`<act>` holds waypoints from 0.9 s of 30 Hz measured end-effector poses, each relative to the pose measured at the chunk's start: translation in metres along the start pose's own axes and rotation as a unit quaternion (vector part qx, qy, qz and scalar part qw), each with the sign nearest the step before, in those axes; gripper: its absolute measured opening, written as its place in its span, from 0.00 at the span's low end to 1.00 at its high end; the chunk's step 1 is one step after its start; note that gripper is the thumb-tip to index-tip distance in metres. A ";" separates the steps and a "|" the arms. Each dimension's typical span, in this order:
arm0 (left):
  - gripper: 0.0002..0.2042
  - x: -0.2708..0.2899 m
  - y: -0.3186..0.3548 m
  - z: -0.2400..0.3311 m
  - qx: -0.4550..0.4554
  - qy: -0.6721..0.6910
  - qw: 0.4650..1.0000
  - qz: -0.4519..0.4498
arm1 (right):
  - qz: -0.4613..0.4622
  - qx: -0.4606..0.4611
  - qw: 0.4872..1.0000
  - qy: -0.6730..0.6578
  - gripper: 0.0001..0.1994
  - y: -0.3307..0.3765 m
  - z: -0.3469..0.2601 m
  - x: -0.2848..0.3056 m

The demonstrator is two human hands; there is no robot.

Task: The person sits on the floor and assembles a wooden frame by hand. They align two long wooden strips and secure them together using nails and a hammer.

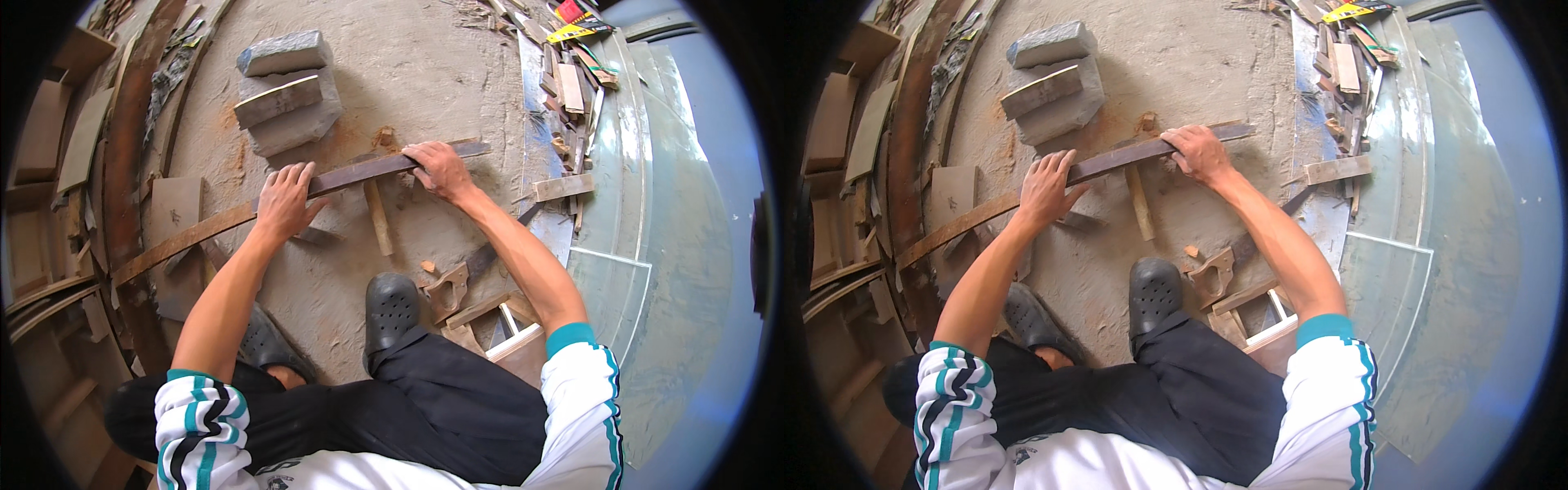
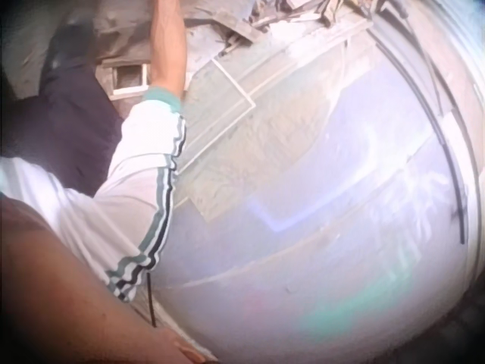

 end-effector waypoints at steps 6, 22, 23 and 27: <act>0.25 -0.031 0.001 -0.009 0.040 0.010 0.999 -0.033 | 0.017 -0.027 0.999 -0.022 0.22 0.008 0.004 0.000; 0.25 -0.046 -0.068 0.020 0.168 0.259 0.927 -0.211 | 0.014 -0.016 0.999 -0.027 0.22 0.005 0.007 0.001; 0.24 -0.058 -0.081 0.018 0.179 0.282 0.915 -0.228 | 0.012 -0.013 0.999 -0.028 0.22 0.002 0.005 0.001; 0.22 -0.088 -0.109 0.023 0.187 0.352 0.858 -0.324 | 0.009 -0.003 1.000 -0.022 0.22 -0.002 0.003 0.000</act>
Point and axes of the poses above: each hand's wrist, its own y-axis away from the middle knuckle, its own x-axis out of the back of the hand, z = x × y, the point moved 8 cm from there along -y, towards the middle knuckle, and after that the axes turned 12 degrees about x, right-handed, at the moved point
